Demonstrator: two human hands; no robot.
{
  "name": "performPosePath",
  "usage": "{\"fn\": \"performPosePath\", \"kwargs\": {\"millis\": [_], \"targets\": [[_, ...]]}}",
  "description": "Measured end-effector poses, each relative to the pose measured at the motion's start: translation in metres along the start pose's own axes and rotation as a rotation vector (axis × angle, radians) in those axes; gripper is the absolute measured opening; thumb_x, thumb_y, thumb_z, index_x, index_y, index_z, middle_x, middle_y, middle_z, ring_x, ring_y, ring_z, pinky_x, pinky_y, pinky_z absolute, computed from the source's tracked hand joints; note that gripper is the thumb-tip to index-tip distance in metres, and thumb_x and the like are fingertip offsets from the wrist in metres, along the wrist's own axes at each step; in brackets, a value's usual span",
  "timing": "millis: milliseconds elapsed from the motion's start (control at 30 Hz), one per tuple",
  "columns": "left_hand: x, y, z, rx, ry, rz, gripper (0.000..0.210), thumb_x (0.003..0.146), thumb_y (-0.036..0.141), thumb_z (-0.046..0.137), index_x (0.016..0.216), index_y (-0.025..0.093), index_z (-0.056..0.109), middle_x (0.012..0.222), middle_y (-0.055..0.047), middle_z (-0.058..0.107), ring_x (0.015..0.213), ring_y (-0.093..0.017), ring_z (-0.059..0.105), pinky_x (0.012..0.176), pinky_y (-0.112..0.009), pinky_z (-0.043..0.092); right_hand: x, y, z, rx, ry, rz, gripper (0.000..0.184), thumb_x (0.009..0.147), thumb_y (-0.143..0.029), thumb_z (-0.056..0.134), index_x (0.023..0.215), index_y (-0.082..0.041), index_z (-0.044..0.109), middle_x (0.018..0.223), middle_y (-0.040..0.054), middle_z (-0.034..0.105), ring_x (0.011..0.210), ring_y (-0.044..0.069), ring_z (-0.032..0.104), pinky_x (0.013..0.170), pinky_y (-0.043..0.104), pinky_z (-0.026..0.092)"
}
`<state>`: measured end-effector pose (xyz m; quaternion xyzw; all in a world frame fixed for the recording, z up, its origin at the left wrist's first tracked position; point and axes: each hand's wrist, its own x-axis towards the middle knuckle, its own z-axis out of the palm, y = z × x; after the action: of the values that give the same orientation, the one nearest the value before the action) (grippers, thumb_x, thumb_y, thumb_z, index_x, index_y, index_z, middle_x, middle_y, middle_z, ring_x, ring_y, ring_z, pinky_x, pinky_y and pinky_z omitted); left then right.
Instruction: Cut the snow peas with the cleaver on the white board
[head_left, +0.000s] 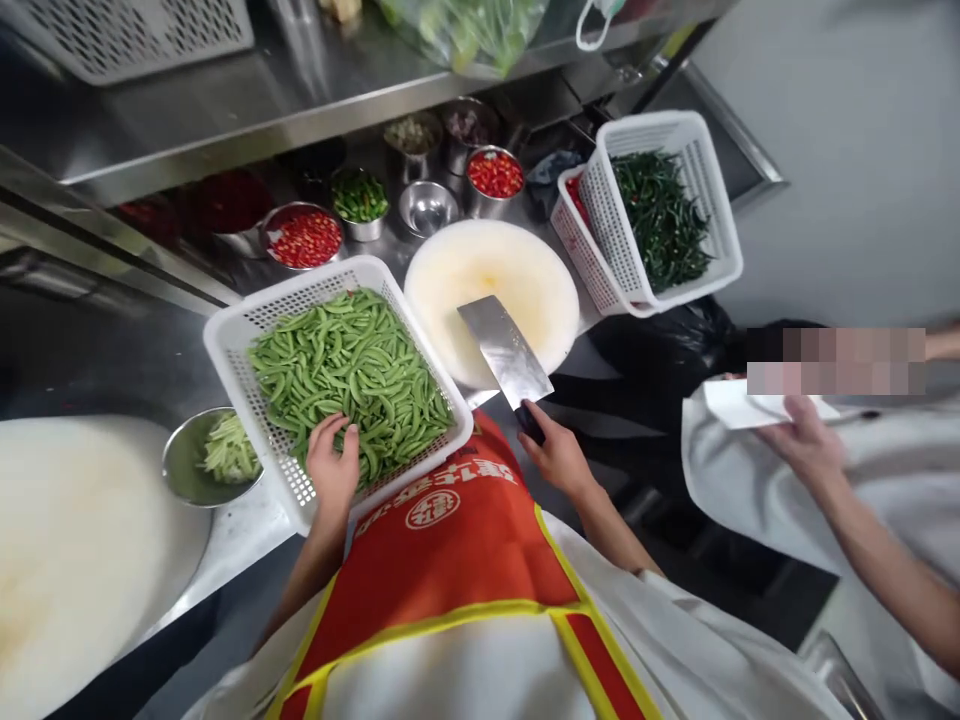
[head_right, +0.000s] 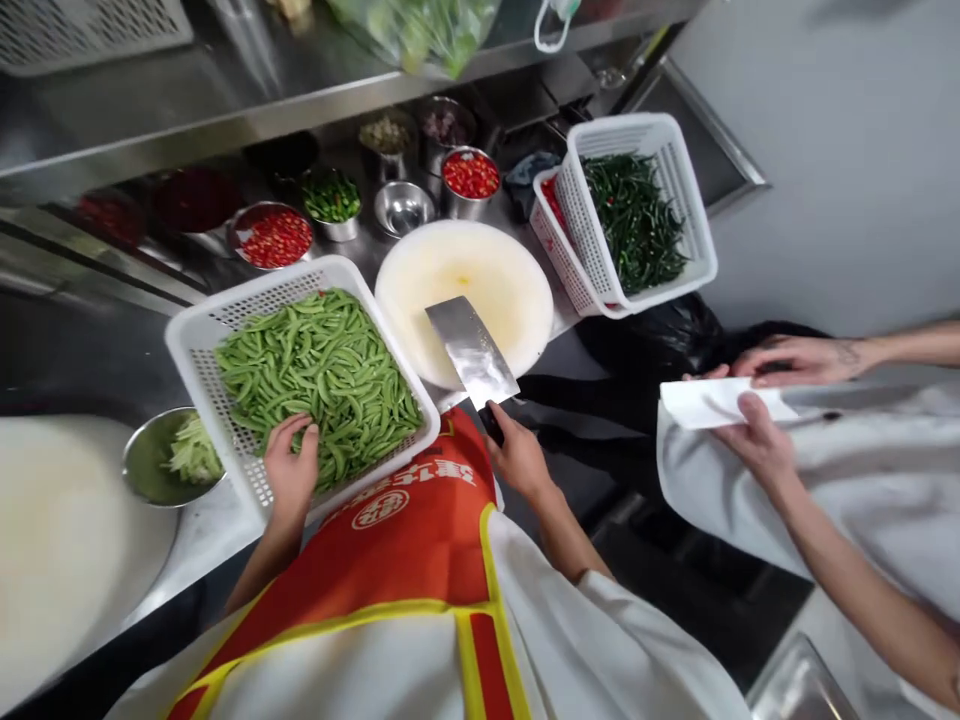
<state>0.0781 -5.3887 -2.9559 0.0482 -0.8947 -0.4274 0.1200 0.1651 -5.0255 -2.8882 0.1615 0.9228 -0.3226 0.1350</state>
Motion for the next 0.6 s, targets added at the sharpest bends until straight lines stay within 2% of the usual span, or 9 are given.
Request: {"fn": "performPosePath", "kwargs": {"millis": [167,300,433,600], "targets": [[-0.010,-0.004,0.005,-0.068,-0.105,0.067,0.024,0.095,0.038,0.057,0.094,0.017,0.071,0.107,-0.011,0.071,0.106,-0.023,0.066,0.103,-0.042,0.052,-0.088,-0.006,0.019,0.017,0.113,0.252,0.064,0.090,-0.041,0.051,0.148,-0.014,0.054,0.105,0.0122,0.076,0.078,0.025,0.071,0.069,0.035,0.056],[-0.019,-0.007,0.009,-0.118,-0.187,0.110,0.023,0.096,0.036,0.058,0.095,0.017,0.071,0.108,-0.011,0.071,0.104,-0.022,0.067,0.100,-0.041,0.053,-0.121,-0.012,0.036,0.042,0.177,0.436,0.065,0.091,-0.044,0.049,0.147,-0.013,0.055,0.079,0.0069,0.074,0.066,0.026,0.069,0.058,0.034,0.054],[-0.023,-0.008,0.008,-0.116,-0.217,0.143,0.023,0.096,0.035,0.058,0.096,0.017,0.072,0.108,-0.011,0.072,0.104,-0.023,0.067,0.099,-0.040,0.054,-0.110,-0.004,0.036,0.046,0.213,0.458,0.065,0.090,-0.045,0.050,0.146,-0.014,0.055,0.065,0.0028,0.069,0.060,0.025,0.067,0.057,0.033,0.051],[-0.024,-0.006,0.002,-0.064,-0.156,0.125,0.025,0.096,0.036,0.057,0.097,0.017,0.072,0.108,-0.013,0.072,0.103,-0.024,0.067,0.099,-0.043,0.053,-0.054,0.015,0.008,0.084,0.159,0.467,0.067,0.091,-0.042,0.050,0.151,-0.012,0.049,0.056,-0.0018,0.063,0.051,0.023,0.064,0.061,0.032,0.051]]}}
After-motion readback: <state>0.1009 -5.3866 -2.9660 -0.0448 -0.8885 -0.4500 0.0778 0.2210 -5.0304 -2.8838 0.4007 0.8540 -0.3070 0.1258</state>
